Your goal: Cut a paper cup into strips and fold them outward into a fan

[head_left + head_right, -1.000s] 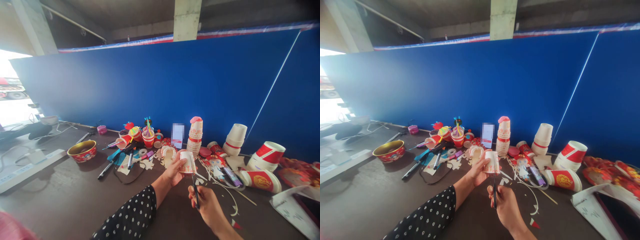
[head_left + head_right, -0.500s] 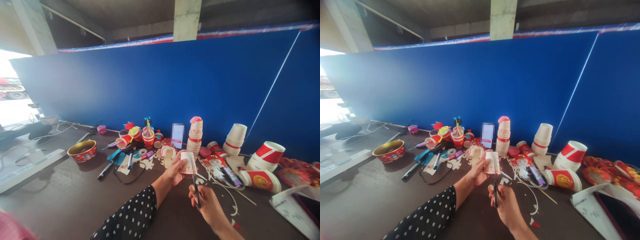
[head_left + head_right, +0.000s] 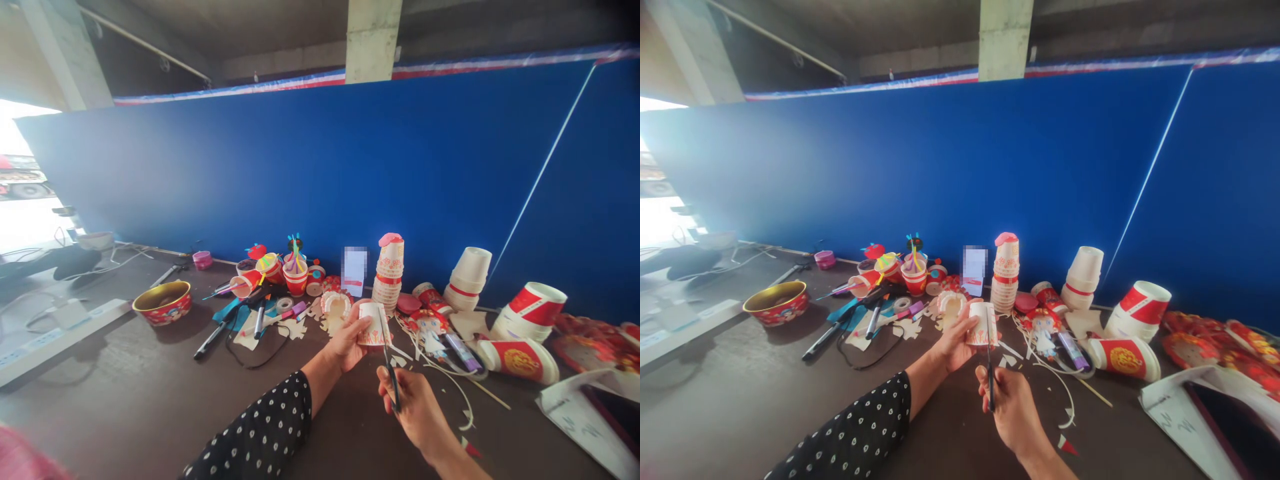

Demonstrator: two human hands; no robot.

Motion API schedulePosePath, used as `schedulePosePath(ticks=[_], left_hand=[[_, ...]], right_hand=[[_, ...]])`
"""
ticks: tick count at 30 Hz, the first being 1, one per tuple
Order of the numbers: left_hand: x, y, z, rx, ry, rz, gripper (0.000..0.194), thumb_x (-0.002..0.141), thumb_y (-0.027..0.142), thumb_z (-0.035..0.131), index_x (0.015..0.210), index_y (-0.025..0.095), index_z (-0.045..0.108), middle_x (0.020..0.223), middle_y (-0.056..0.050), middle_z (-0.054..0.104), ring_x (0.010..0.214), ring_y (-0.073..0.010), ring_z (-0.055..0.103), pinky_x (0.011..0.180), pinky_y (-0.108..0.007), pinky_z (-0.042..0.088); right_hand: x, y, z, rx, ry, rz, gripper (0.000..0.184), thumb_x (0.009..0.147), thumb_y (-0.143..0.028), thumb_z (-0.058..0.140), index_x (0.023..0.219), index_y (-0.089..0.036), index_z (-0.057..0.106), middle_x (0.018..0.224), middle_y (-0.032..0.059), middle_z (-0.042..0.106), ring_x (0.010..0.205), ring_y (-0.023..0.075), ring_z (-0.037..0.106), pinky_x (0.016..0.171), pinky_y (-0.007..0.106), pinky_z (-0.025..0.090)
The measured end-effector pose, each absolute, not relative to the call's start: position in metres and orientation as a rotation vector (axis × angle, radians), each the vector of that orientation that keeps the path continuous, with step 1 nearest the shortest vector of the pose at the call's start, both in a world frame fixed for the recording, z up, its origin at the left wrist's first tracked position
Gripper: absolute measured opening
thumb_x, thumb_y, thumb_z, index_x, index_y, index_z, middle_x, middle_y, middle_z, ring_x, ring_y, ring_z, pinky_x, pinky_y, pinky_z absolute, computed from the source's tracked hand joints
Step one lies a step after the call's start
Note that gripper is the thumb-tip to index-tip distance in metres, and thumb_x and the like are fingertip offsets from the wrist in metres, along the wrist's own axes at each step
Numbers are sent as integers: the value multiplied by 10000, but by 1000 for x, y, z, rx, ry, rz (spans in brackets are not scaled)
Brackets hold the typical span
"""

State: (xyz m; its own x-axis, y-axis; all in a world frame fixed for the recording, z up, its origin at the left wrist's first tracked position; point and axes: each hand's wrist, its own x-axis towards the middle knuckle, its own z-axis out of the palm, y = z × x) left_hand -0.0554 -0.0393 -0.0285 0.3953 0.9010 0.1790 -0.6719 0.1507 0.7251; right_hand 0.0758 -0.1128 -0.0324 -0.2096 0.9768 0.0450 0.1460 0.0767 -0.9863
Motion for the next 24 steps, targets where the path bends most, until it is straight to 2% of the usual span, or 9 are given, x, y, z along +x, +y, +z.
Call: schedulePosePath(ticks=[9,16,24], left_hand=[[-56,-39,-28,825,312,1167,533,733,321,621,1210,296,384,1021,-75,588,800,-257,641,612,-357,513],[-56,-34,-29,794,347,1193,465,731,311,621,1136,264,398,1015,-86,593,795,-284,642,594,-356,502],[-61,-34,-21,696,395,1267,441,707,368,653,1079,219,469,930,-67,614,754,-229,638,629,-331,484]], right_hand=[[74,-111,-33,-1167,-1464,1249,521,643,-672,540,542,-161,516,498,-10,491,433,84,416,426,212,311],[77,-113,-32,-1229,-1641,1232,468,720,-620,492,596,-170,512,484,-25,480,419,72,365,411,203,261],[80,-116,-33,-1322,-1825,1113,502,742,-644,424,558,-177,448,486,-25,439,452,86,358,446,217,256]])
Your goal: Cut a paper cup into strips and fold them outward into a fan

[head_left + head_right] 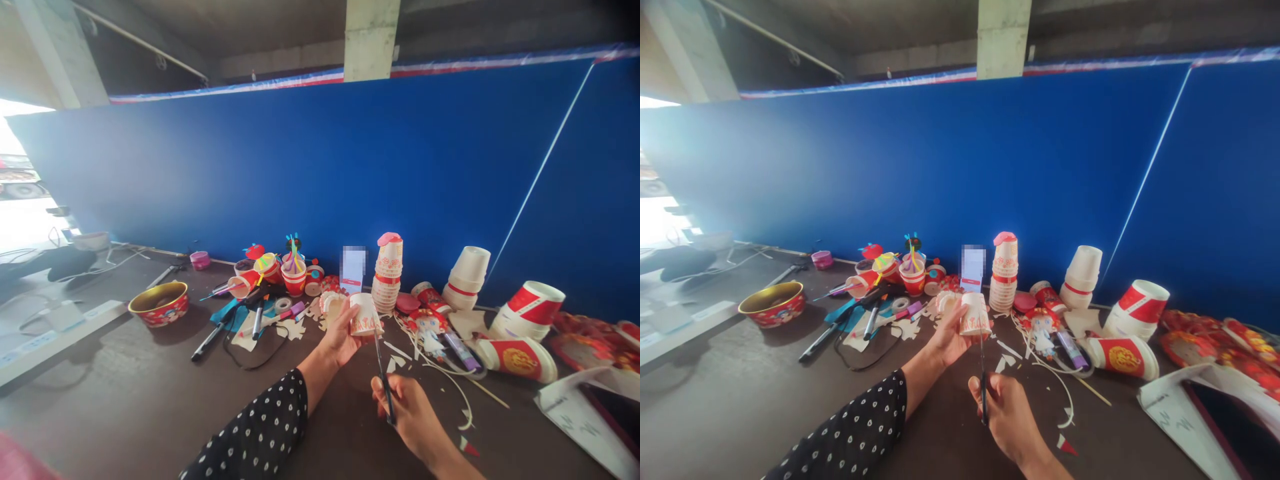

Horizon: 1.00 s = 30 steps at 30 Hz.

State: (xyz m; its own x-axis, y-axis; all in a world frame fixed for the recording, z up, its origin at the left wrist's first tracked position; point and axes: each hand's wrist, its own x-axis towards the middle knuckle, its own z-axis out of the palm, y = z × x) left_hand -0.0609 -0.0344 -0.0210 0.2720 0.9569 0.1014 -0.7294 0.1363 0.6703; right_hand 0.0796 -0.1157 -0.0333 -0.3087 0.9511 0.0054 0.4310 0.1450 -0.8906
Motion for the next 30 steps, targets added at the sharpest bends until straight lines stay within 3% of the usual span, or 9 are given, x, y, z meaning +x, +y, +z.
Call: schedulePosePath(ticks=[8,30], left_hand=[[-60,-36,-22,718,417,1282,466,710,369,650,1118,265,453,940,-41,608,732,-212,634,627,-337,483],[-54,-39,-24,736,508,1226,539,690,322,672,1160,263,417,935,-62,599,734,-248,641,587,-343,490]], right_hand=[[80,-114,-37,-1357,-1880,1056,441,757,-566,471,538,-202,355,492,-49,339,464,84,304,447,220,220],[81,-115,-35,-1380,-1849,985,437,776,-570,436,551,-201,374,498,-46,344,468,92,320,450,225,222]])
